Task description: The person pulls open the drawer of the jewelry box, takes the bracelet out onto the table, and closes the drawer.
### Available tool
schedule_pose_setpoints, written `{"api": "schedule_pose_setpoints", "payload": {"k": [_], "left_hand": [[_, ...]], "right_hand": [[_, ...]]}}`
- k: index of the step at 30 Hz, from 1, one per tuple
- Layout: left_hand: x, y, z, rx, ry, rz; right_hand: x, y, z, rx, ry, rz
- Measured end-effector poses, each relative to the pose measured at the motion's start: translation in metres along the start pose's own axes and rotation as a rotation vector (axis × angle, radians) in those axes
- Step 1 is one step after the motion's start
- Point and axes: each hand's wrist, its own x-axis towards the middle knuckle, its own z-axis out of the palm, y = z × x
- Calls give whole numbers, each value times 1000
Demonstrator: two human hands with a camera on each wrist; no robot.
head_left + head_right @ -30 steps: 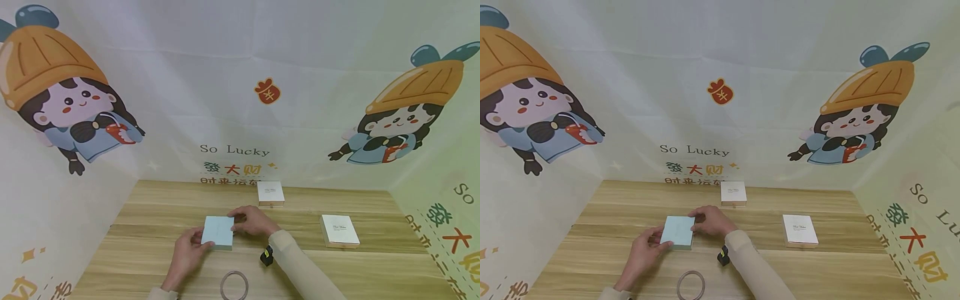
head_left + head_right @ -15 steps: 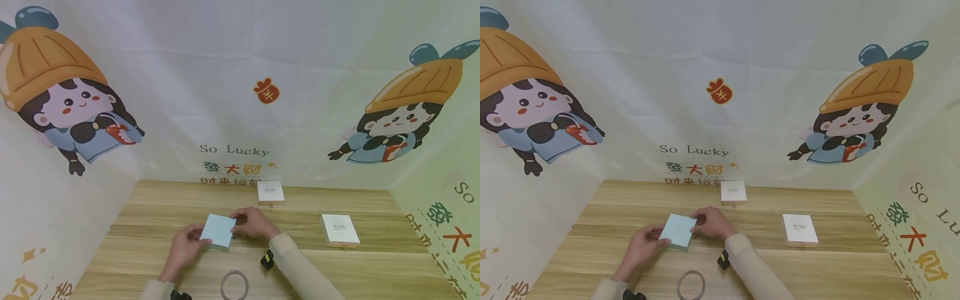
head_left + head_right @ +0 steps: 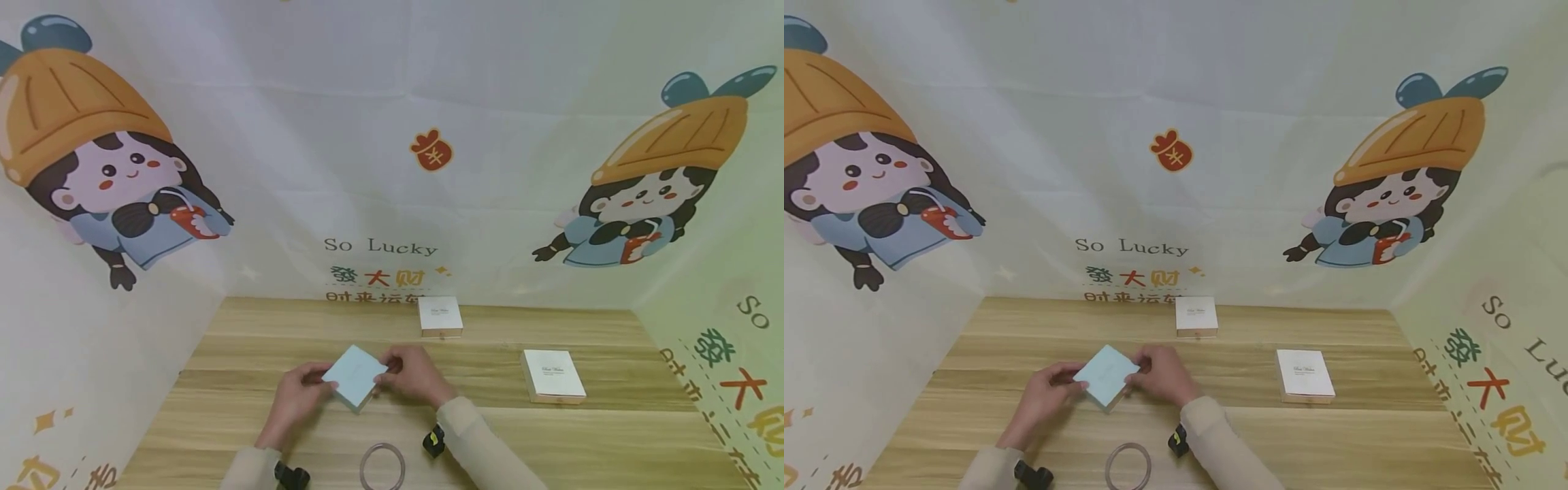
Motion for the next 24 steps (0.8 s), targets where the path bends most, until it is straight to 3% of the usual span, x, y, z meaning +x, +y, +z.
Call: {"api": "schedule_pose_setpoints", "payload": {"k": [9, 24], "left_hand": [[11, 2, -2, -28, -20, -16], [31, 5, 0, -38, -74, -5]], "right_hand": [[-8, -2, 7, -40, 79, 2], [-27, -14, 26, 24, 173, 49]]}}
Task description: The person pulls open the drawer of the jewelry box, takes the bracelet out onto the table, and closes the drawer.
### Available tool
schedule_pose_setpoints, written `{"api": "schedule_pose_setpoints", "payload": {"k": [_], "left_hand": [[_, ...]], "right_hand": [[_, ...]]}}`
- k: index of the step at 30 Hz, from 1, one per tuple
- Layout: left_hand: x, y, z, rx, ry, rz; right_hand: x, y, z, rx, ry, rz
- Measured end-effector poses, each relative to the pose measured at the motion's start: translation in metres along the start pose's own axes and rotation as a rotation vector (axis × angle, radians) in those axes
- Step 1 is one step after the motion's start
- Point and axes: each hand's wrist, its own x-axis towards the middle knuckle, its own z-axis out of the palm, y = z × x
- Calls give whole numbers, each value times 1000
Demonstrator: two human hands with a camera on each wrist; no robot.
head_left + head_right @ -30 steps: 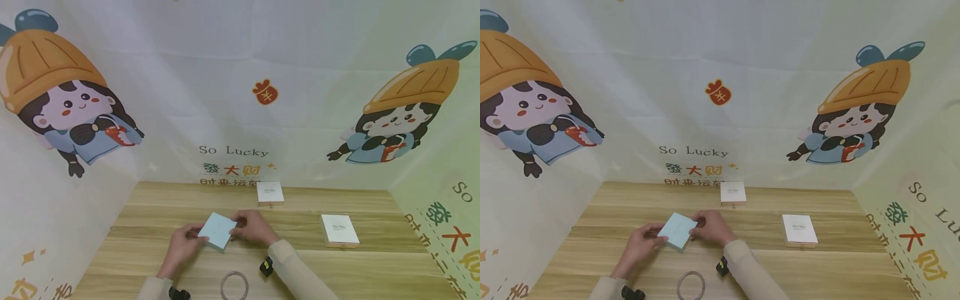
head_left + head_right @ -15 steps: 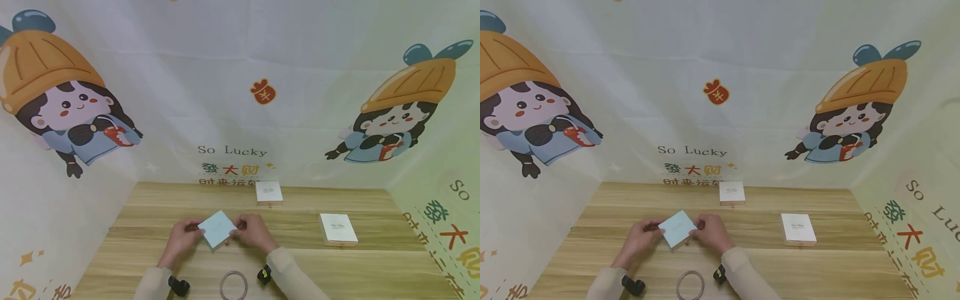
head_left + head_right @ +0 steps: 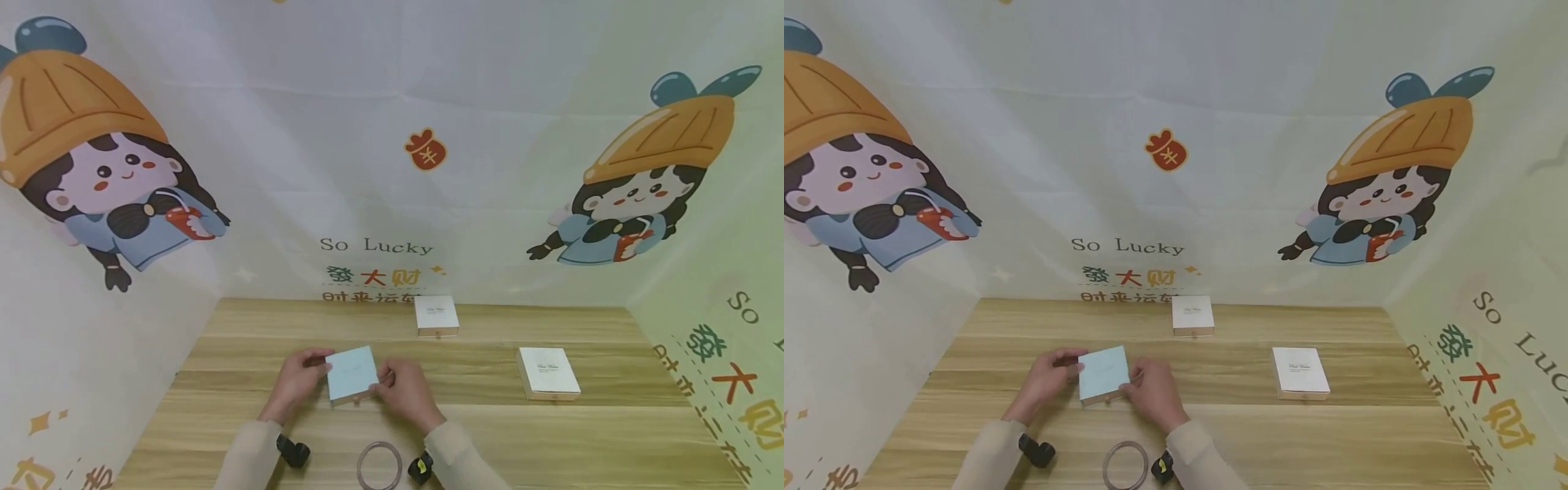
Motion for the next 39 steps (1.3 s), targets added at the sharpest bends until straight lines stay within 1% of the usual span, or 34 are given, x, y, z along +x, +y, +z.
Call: {"api": "schedule_pose_setpoints", "payload": {"k": [6, 12, 19, 25, 30, 36, 39], "left_hand": [[5, 1, -1, -8, -28, -11], [10, 2, -3, -6, -48, 26], [12, 1, -2, 15, -40, 35], [11, 1, -1, 21, -43, 41], [11, -2, -1, 20, -47, 49], [13, -4, -1, 30, -53, 72], [13, -4, -2, 35, -58, 75]], "right_hand": [[-6, -5, 11, 18, 55, 28], [-12, -12, 19, -3, 111, 39], [-14, -17, 22, 3, 103, 98], [-14, -15, 21, 16, 93, 122], [-14, -14, 21, 22, 82, 116], [-14, -14, 18, 12, 83, 83], [-14, -15, 17, 16, 76, 93]]}}
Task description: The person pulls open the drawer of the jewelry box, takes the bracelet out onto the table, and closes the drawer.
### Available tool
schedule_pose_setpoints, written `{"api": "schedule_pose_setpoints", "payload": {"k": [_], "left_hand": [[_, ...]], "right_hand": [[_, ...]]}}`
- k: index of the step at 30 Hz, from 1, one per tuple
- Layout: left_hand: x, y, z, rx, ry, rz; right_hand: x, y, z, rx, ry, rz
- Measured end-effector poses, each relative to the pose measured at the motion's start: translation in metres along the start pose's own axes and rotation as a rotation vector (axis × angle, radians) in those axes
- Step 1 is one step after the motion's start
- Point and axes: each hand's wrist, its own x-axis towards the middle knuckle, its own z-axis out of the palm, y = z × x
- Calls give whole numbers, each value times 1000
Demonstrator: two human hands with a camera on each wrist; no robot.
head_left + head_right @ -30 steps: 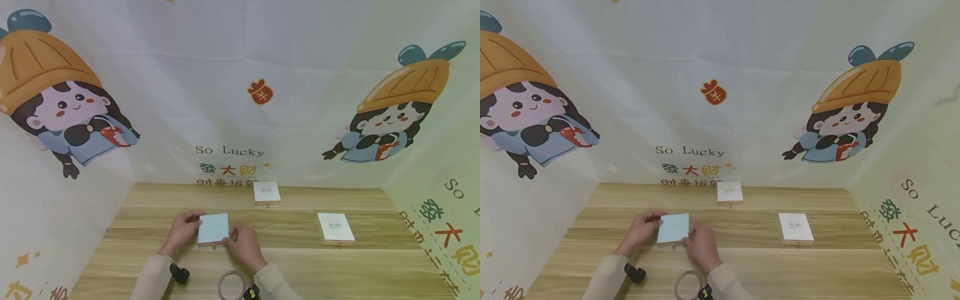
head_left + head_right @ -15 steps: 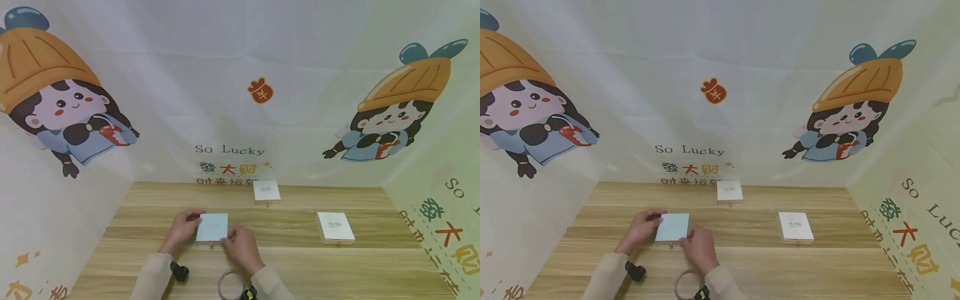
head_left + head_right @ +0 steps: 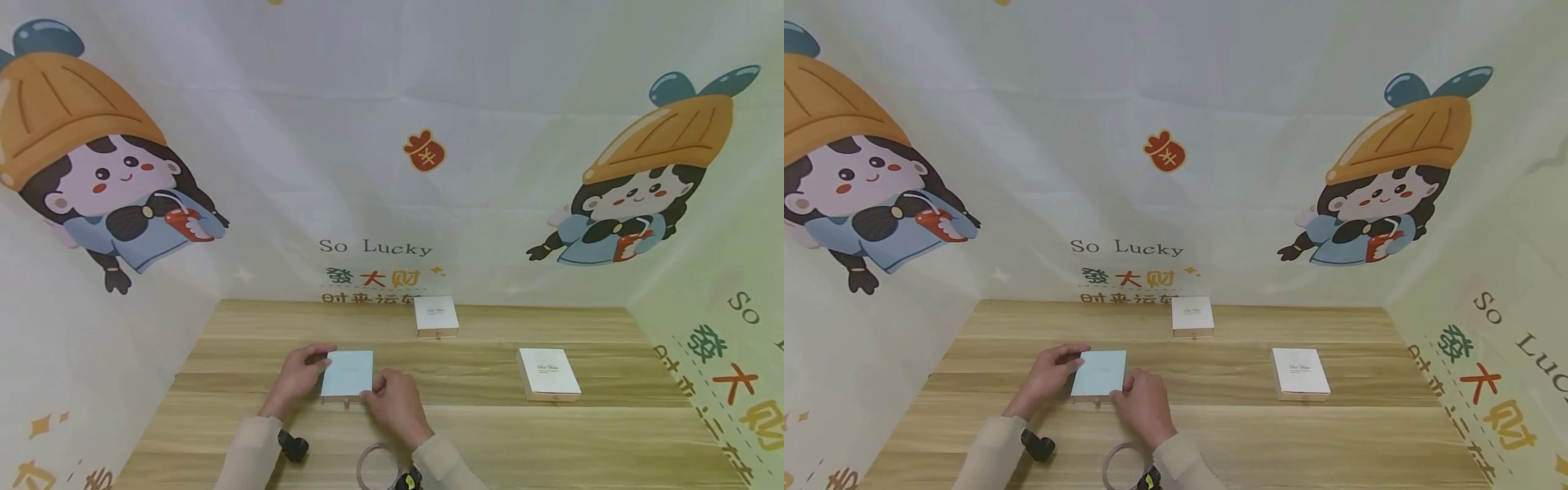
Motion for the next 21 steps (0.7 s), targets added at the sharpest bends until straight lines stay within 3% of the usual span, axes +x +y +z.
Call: {"api": "schedule_pose_setpoints", "payload": {"k": [9, 14, 21], "left_hand": [[1, 3, -6, 44, -53, 19], [4, 5, -10, 69, -74, 41], [7, 13, -12, 46, -98, 17]], "right_hand": [[3, -1, -11, -56, -44, -1], [9, 2, -26, -97, -35, -73], [21, 13, -52, -143, 3, -151]]}}
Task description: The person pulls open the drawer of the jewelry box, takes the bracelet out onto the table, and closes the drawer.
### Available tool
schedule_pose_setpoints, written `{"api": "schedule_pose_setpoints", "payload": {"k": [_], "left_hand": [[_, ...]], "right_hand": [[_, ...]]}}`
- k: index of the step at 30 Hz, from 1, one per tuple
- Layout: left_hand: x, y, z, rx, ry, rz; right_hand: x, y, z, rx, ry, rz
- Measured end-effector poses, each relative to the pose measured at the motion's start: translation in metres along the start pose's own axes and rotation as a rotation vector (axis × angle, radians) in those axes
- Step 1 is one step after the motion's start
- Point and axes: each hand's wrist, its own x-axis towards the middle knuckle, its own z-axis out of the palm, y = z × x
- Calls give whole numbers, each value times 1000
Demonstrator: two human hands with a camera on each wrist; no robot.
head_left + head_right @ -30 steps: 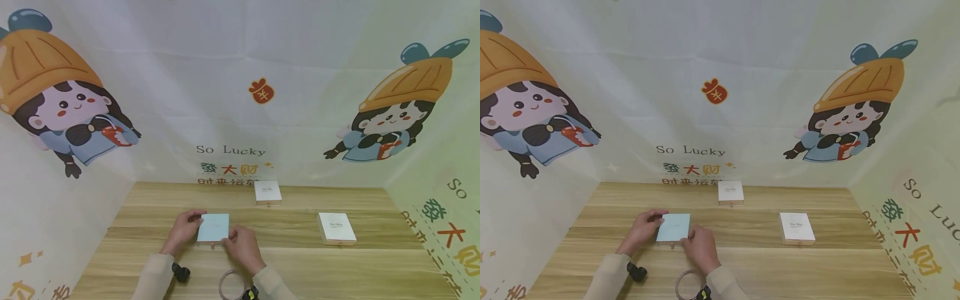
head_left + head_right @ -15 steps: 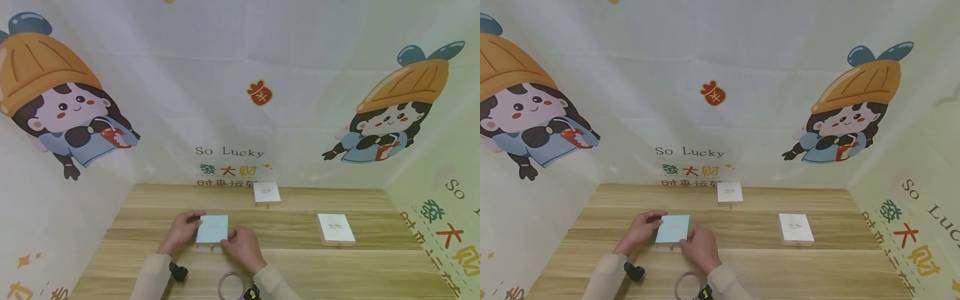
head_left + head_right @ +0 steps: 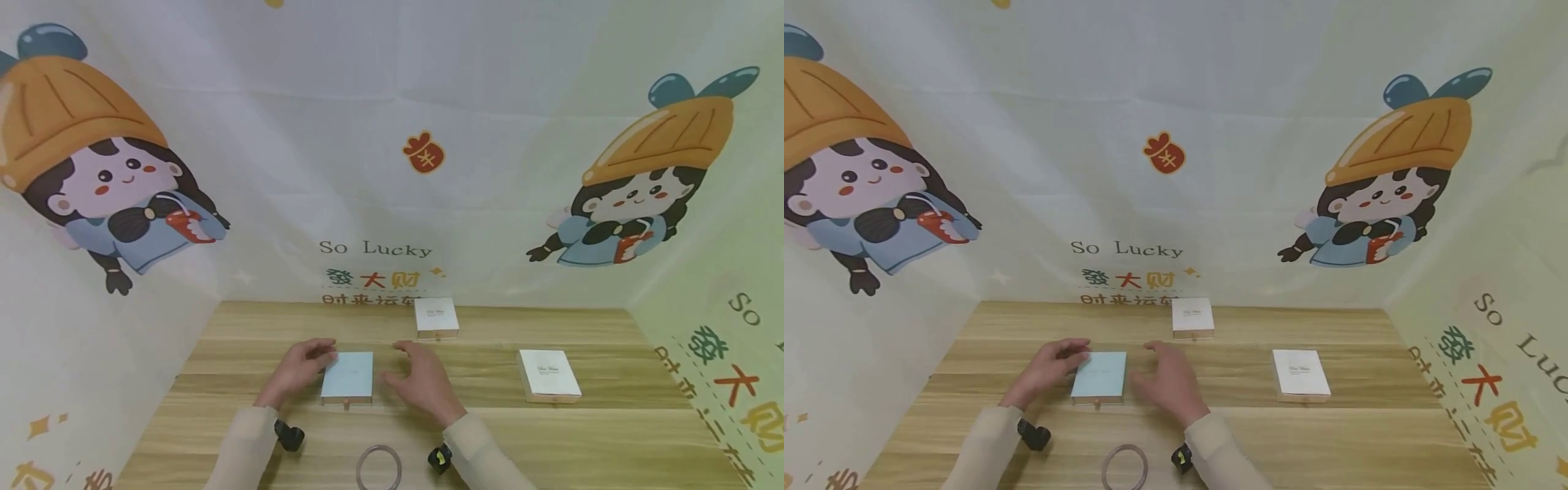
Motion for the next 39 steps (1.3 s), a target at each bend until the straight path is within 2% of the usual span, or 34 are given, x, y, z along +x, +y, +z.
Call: {"api": "schedule_pose_setpoints", "payload": {"k": [10, 19, 27, 39], "left_hand": [[14, 15, -4, 64, -84, 62], [32, 44, 1, 133, -132, 120], [57, 72, 18, 245, -155, 201], [92, 93, 49, 250, -222, 186]], "right_hand": [[12, 29, -28, -124, 86, -99], [22, 47, -43, -166, 122, -66], [31, 58, -54, -166, 126, 14], [43, 78, -56, -116, 118, 106]]}}
